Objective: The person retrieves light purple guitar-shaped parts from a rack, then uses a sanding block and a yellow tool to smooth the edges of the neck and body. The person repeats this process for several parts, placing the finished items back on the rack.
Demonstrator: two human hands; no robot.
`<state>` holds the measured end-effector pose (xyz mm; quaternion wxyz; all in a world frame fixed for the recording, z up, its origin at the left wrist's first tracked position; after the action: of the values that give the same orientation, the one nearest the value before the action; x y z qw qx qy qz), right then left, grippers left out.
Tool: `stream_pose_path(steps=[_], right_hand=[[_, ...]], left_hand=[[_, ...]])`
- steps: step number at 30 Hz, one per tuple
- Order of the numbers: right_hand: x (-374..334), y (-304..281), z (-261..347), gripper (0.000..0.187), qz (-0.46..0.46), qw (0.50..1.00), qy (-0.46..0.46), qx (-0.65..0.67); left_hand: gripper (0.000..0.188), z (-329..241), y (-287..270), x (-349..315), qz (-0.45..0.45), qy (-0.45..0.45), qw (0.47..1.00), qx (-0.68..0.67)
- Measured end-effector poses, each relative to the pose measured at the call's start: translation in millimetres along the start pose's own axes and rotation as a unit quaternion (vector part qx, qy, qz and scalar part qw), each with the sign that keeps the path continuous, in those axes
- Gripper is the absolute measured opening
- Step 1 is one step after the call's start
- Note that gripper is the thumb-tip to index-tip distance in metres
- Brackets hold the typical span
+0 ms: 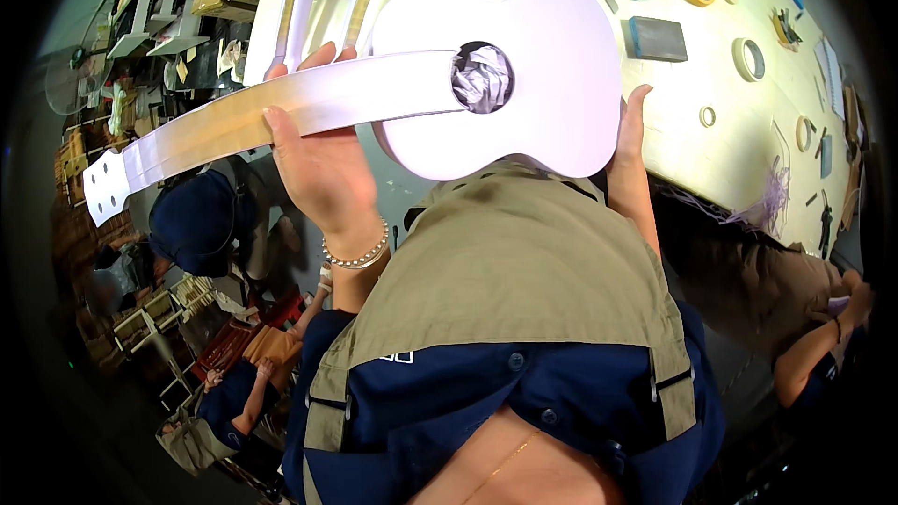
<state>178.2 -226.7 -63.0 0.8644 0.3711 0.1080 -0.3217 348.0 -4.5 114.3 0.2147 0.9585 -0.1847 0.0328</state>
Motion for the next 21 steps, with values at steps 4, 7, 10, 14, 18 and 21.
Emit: stream_pose_path(steps=[4, 7, 10, 14, 18, 21], right_hand=[[9.2, -26.1, -13.3, 0.072, 0.150, 0.982, -0.084, -0.075], [16.6, -33.2, -14.4, 0.064, 0.148, 0.968, -0.120, -0.163], [25.3, -20.3, -10.3, 0.052, 0.103, 0.959, -0.201, -0.172], [22.2, -6.0, -10.7, 0.057, 0.137, 0.943, -0.188, -0.237], [18.7, 0.4, -11.5, 0.062, 0.151, 0.933, -0.182, -0.271], [18.5, 1.3, -11.4, 0.063, 0.147, 0.928, -0.174, -0.294]], left_hand=[[0.048, -13.8, -7.4, 7.2, 0.206, 0.075, 0.973, 0.075], [0.063, -38.5, 6.6, 2.2, 0.238, 0.087, 0.938, 0.237], [0.073, -34.2, 12.5, -5.0, 0.269, 0.106, 0.938, 0.190], [0.082, -26.4, 13.9, -10.1, 0.222, 0.070, 0.956, 0.178], [0.084, -26.7, 7.0, -15.4, 0.192, 0.071, 0.969, 0.141], [0.084, -26.6, 0.3, -18.9, 0.167, 0.080, 0.970, 0.156]])
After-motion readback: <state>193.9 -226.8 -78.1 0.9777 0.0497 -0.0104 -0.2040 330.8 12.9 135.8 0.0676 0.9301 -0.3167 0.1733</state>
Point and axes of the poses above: each hand's wrist, its own x-axis towards the middle knuckle, its own y-axis out of the palm, z = x × y, the point moved 4 cm from there along x, towards the middle knuckle, and after that the axes turned 8 degrees about z, right-handed, at the moved point
